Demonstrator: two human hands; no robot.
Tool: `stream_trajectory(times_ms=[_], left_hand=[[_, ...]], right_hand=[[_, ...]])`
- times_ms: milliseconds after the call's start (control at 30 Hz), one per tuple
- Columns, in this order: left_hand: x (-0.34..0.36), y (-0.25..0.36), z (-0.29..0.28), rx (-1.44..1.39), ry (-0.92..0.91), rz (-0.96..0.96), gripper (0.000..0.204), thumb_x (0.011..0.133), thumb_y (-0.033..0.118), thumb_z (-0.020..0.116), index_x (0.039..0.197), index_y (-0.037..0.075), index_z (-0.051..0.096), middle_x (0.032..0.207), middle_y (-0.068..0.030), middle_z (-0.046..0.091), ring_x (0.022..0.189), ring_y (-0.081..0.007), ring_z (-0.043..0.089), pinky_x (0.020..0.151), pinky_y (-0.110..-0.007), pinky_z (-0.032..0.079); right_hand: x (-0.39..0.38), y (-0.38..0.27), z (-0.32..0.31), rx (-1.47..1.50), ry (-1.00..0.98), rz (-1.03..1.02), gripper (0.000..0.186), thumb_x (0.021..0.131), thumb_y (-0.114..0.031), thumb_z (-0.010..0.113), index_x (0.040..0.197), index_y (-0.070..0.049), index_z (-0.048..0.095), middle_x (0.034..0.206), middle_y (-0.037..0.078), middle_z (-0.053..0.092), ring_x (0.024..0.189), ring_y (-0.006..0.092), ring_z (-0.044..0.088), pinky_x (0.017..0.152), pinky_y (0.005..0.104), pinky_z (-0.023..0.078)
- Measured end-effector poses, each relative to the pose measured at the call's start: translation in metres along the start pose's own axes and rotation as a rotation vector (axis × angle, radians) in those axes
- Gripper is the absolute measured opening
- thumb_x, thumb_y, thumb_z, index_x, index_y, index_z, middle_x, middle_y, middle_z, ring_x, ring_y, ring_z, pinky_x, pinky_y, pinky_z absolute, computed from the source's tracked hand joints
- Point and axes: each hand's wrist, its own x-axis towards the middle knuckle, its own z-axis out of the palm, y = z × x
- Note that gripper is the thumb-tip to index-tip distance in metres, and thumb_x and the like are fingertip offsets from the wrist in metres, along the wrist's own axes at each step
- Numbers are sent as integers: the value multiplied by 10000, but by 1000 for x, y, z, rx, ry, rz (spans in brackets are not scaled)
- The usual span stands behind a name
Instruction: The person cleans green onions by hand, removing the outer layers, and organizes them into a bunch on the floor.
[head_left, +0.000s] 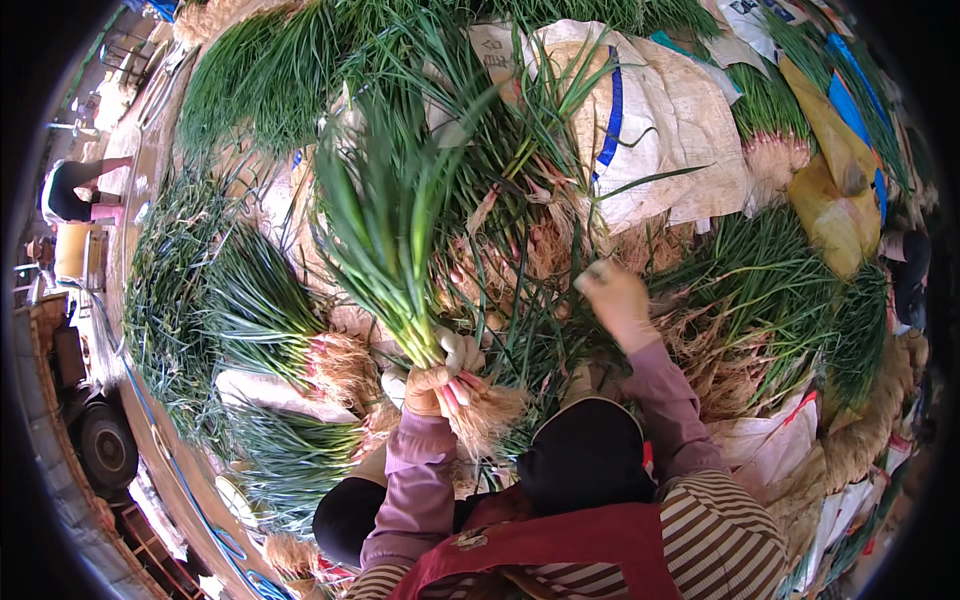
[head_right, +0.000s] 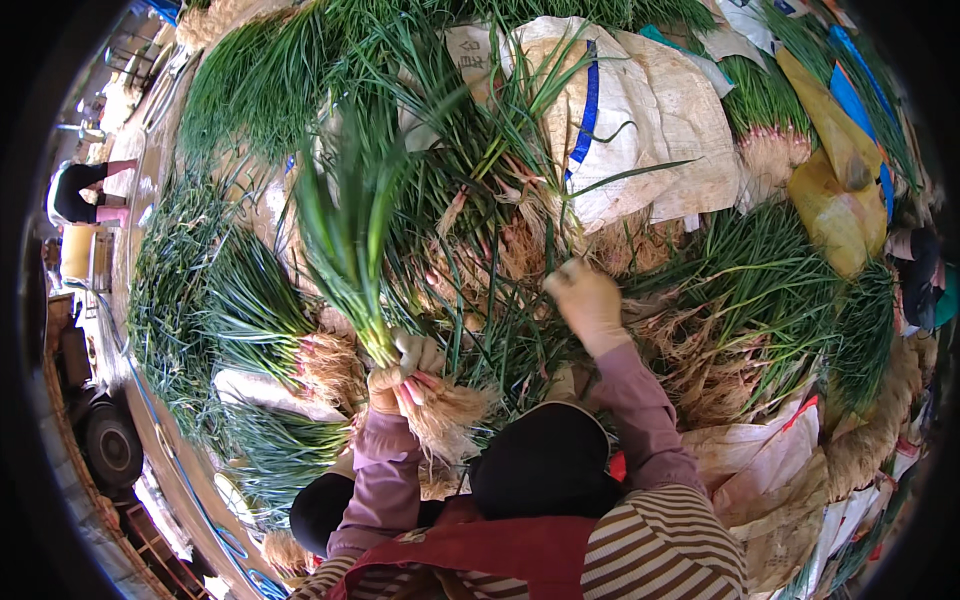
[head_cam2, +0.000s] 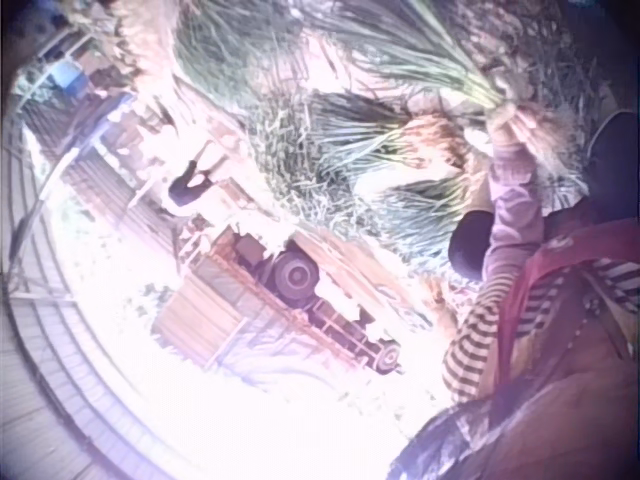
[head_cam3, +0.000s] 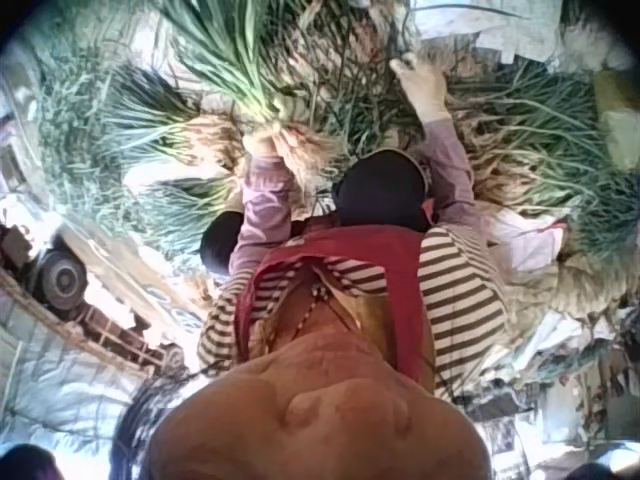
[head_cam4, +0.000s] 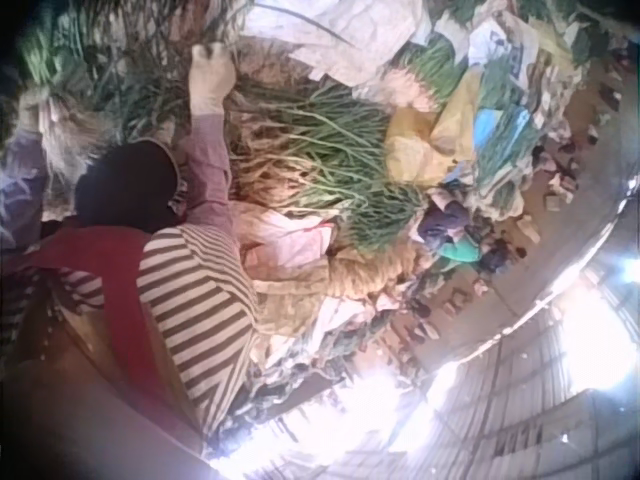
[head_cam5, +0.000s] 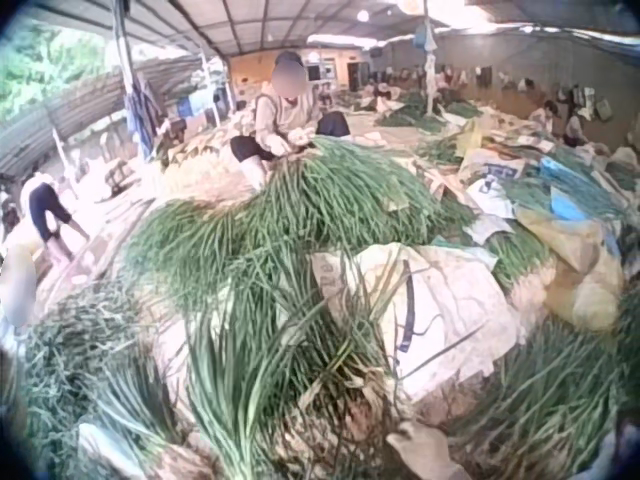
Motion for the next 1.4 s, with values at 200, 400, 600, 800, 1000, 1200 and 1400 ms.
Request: stream_trajectory(times_ms=[200,400,600,800,1000,1200,1400], left_hand=[[5,11,17,-33,134,-23,352,694,102,710,969,90,491,741,11,444,688,-145,416,646,-295,384],[2,28,-1,-117,121,31,354,706,79,705,979,67,479,706,18,411,666,-125,392,613,-266,347],[5,33,9,-86,112,49,346,707,70,693,989,59,493,711,9,428,661,-132,408,606,-277,351],[-3,45,5,-48,98,74,346,690,74,699,973,63,501,713,11,445,663,-130,407,608,-273,341],[-6,53,-1,-3,140,105,350,664,66,704,944,52,494,732,-18,451,681,-161,430,624,-290,372],[-2,46,1,84,228,17,358,680,82,679,978,49,483,750,-22,467,684,-153,423,624,-298,366],[-7,42,-22,151,385,-142,390,673,74,689,1005,48,484,775,-36,485,705,-179,453,640,-315,400]], right_hand=[[32,44,11,206,-14,-173,244,845,-244,612,993,-52,633,871,176,659,663,293,622,646,335,506],[-18,8,29,-23,-89,-378,290,817,-272,645,1019,-65,621,899,141,656,798,276,633,780,381,508],[66,-48,-6,-296,397,-377,863,795,-254,679,1411,13,138,1335,212,390,1255,364,370,1067,464,275],[7,25,75,-298,-67,-406,527,792,13,498,1309,-5,400,872,228,591,687,321,606,588,421,507],[-14,65,80,-616,-914,-551,267,724,-281,569,851,-67,667,865,153,647,801,334,621,703,435,493],[61,-94,26,741,-294,-122,270,879,-250,612,669,-89,558,559,27,531,514,119,566,407,237,435],[127,-100,109,1081,-125,94,304,819,-306,685,711,-24,657,606,50,582,542,123,497,555,293,405]])
